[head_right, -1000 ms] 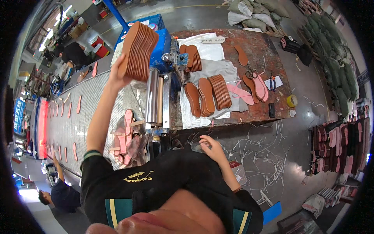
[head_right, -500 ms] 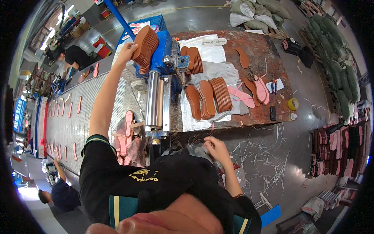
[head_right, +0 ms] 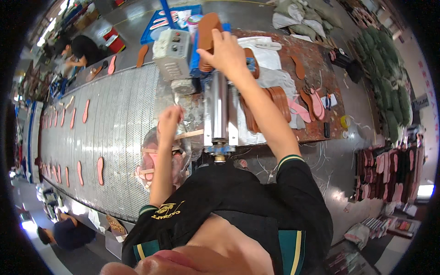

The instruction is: The worker is applying adhesive to shoe soles using a roller machine and placing the soles on a conveyor belt.

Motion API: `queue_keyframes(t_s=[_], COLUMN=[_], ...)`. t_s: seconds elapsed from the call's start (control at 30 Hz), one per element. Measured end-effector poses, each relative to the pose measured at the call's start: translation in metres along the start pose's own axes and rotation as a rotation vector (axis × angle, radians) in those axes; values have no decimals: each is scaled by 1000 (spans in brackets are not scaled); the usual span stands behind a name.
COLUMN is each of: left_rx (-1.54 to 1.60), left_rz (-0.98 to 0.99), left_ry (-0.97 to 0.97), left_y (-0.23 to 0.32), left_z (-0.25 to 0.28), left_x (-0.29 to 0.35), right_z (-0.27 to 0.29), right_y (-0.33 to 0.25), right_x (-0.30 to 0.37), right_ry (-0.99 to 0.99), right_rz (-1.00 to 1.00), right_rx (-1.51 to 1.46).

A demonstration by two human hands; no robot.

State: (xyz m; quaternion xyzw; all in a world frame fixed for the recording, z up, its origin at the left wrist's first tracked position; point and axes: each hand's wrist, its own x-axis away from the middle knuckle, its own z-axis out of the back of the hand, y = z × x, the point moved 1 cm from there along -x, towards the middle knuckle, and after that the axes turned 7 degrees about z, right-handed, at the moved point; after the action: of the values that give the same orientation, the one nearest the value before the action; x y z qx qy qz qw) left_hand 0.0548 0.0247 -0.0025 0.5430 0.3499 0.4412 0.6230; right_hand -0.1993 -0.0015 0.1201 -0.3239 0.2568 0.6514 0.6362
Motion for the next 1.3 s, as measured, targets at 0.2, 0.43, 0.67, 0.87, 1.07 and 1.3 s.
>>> queue_keyframes(t_s=[0.2, 0.43, 0.67, 0.87, 1.07, 1.3], left_rx=[279, 181, 83, 3, 39, -232], left_rz=[281, 244, 131, 167, 242, 258], left_ry=[-5, -136, -53, -146, -95, -317], left_y=[-105, -107, -83, -63, -83, -46], left_z=[33, 83, 45, 8, 22, -4], left_x=[84, 62, 36, 46, 47, 2], right_z=[-23, -21, -29, -13, 30, 38], right_y=[6, -8, -1, 50, 133, 146], right_x=[-7, -18, -22, -12, 117, 291], right_ry=[-213, -227, -259, 193, 409, 187], right_rz=[13, -43, -51, -192, -892, -984], right_rx=[128, -3, 86, -398, -995, -799])
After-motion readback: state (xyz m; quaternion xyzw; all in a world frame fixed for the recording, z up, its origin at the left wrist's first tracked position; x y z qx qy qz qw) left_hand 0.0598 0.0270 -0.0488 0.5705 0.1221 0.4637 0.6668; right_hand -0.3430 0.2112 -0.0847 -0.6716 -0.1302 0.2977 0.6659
